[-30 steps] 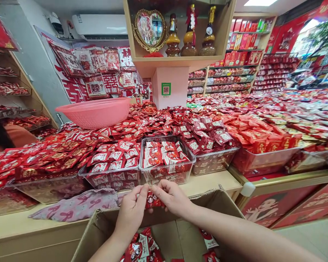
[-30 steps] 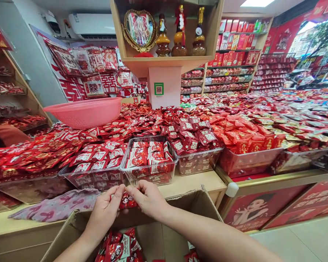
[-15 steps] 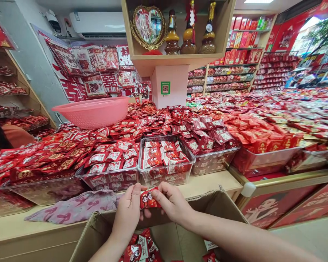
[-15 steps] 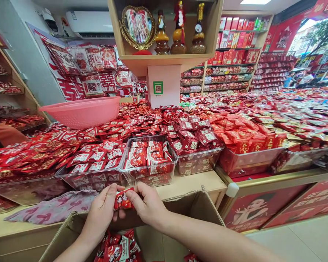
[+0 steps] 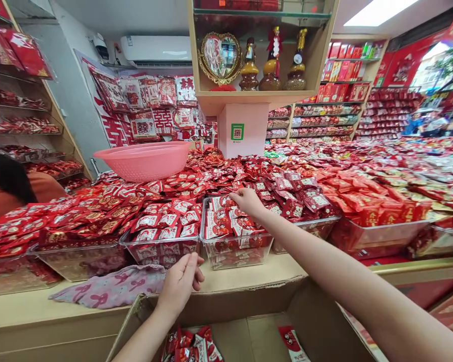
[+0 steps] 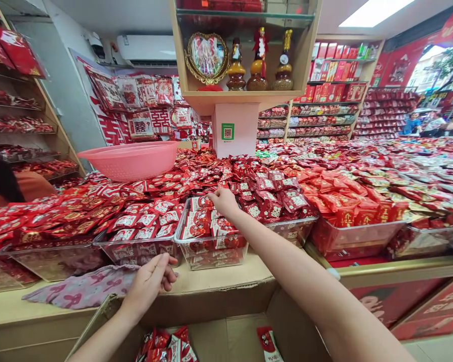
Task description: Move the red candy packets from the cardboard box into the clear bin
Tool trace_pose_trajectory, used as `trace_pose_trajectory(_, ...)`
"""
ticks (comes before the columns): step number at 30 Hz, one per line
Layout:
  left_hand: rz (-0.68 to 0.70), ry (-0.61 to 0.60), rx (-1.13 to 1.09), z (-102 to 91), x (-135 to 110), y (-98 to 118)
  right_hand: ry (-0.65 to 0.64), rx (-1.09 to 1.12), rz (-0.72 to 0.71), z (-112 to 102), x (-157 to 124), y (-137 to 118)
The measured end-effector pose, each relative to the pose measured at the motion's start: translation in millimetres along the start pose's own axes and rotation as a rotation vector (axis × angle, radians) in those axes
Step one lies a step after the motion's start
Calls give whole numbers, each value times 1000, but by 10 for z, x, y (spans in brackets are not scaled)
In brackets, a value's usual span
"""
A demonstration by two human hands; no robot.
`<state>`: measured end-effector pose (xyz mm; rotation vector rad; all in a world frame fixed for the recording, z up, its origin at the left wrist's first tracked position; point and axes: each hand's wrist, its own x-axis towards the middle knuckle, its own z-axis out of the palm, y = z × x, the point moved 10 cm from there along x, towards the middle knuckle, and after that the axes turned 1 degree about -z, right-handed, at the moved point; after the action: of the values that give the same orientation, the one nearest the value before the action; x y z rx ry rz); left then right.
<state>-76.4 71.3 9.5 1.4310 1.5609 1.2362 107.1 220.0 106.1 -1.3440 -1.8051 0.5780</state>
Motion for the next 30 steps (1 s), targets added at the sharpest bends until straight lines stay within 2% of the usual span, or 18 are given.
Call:
trace_pose_trajectory(2, 27, -26, 57, 48, -7, 5, -18, -42, 37, 99, 226, 81)
trace_pose_trajectory(4, 45, -31, 97, 64, -16, 9, -50, -78, 48, 241, 322, 122)
trace_pose_trajectory(8, 79, -36, 171, 73, -17, 18, -122, -139, 26, 487, 330, 124)
trace_pose_trajectory(11, 83, -39, 191, 83, -11, 9, -164, -185, 6, 571, 334, 120)
trace_pose_trajectory(24, 98, -52, 230, 106, -20, 17, -214, -328, -63, 599, 284, 27)
trace_pose_trajectory(30, 97, -61, 220, 109, -18, 12, -84, -366, -192, 348, 159, -210)
